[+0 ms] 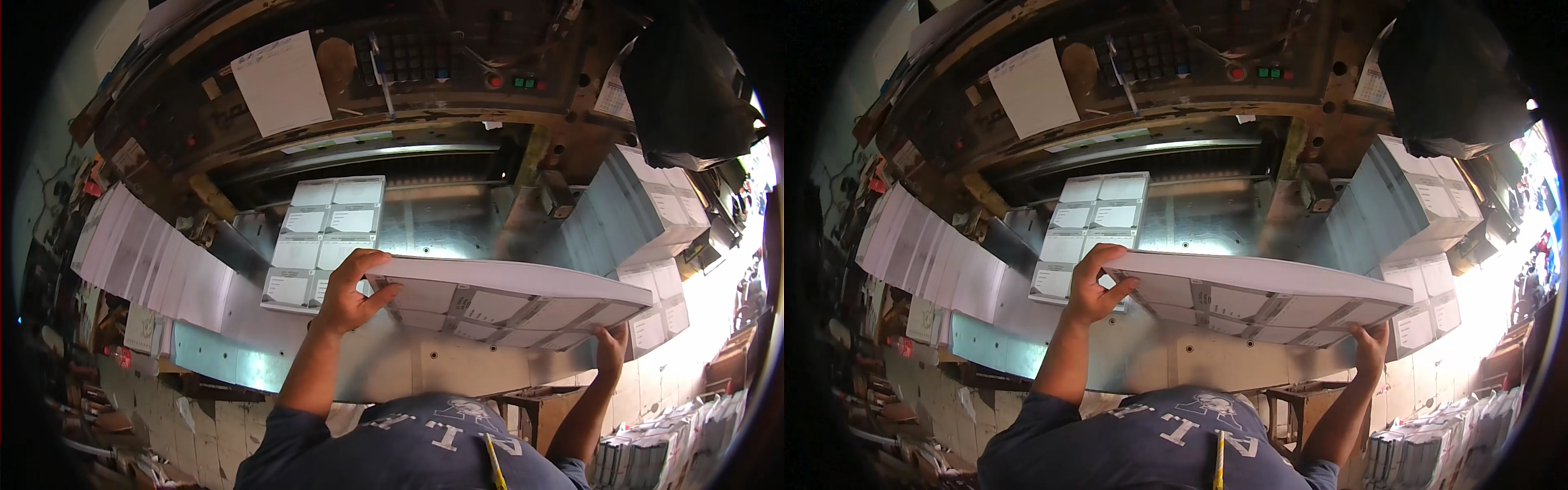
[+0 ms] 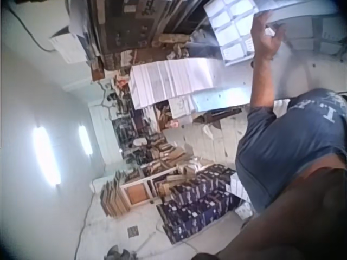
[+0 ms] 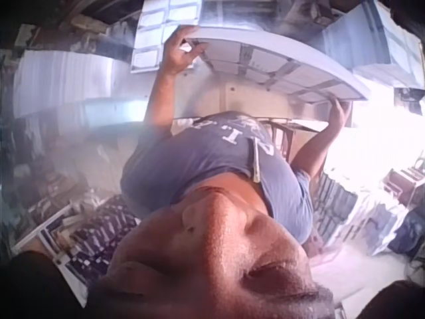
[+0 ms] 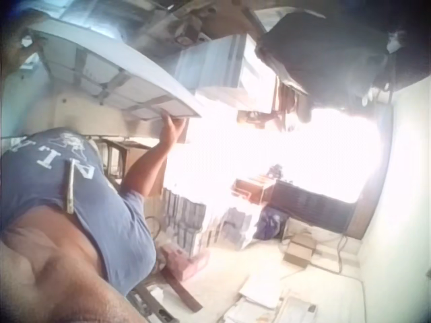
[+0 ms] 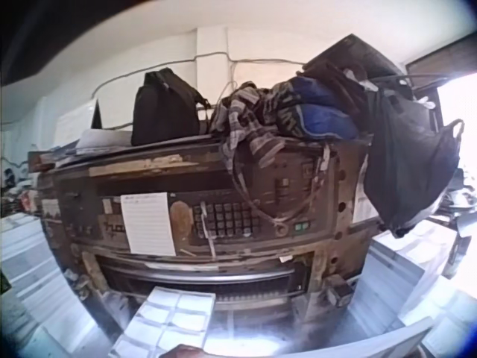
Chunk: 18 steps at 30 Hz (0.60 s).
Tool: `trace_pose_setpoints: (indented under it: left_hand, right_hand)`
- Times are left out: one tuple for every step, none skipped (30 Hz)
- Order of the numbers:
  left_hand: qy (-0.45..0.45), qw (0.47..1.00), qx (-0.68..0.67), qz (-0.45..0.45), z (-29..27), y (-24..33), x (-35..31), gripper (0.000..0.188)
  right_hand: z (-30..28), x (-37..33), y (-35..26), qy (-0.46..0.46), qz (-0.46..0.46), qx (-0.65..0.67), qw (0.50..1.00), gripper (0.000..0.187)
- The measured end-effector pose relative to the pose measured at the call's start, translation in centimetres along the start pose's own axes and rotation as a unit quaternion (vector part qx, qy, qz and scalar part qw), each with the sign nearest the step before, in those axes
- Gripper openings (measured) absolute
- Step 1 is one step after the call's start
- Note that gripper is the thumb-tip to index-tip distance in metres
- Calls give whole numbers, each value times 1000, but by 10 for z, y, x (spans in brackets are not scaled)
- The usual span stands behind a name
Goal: The person aligns a stack of printed sheets on the metal surface of a cutting machine, fanning through them to check the alignment, and then folds a single sheet by hand.
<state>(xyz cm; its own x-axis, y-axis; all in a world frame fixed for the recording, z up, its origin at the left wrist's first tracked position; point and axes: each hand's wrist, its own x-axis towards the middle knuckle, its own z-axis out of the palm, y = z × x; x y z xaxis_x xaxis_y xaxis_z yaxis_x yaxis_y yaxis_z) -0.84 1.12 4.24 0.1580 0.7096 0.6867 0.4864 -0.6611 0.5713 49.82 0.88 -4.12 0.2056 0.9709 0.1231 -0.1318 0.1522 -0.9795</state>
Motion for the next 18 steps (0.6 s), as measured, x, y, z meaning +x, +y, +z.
trace_pose_setpoints:
  left_hand:
    - [-4,1000,9,4,-1,-3,-3,59]
    - [-8,1000,19,9,-2,-5,-5,64]
    - [8,1000,-18,-18,0,-7,-9,69]
    - [25,997,-55,-44,4,-7,-13,74]
    - [43,992,-92,-72,8,-7,-16,79]
    - [58,984,-150,-75,12,-6,-14,81]
    - [73,972,-208,-78,16,-5,-10,84]
    - [91,957,-261,-82,20,-2,-9,86]
    - [116,934,-320,-112,27,3,-6,79]
    - [79,929,-329,-153,34,0,-10,77]
    - [42,922,-330,-195,37,-4,-20,75]
    - [6,911,-337,-237,39,-11,-27,72]
    - [-38,927,-308,-211,35,-19,-29,66]
    - [-40,929,-304,-206,35,-20,-28,63]
    - [-42,931,-301,-201,35,-20,-27,61]
    - [-44,934,-297,-196,35,-19,-26,59]
    - [-13,937,-300,-178,35,-14,-24,58]
    - [19,940,-302,-159,32,-5,-19,57]
  right_hand:
    - [-2,1,3,3,8,-9,1000,51]
    - [-8,2,8,7,14,-16,1000,51]
    - [-13,2,12,11,21,-23,999,51]
    - [-17,2,15,19,21,-28,999,51]
    - [-18,0,14,27,21,-33,999,51]
    - [-16,1,15,35,21,-39,998,51]
    - [-14,0,14,39,8,-23,999,51]
    - [-2,-4,5,38,-5,-5,999,51]
    - [5,-5,-1,42,-19,12,999,51]
    - [5,-3,2,39,-20,3,999,51]
    - [6,-1,8,32,-19,-2,999,51]
    - [3,0,13,28,-18,-11,999,50]
    - [-1,2,19,28,-10,-17,999,50]
    - [-6,4,21,30,-3,-25,999,50]
    - [-10,5,23,32,5,-33,999,49]
    - [-14,5,25,34,5,-43,998,49]
    - [-14,3,23,36,4,-54,998,48]
    - [-13,4,22,38,3,-63,997,47]
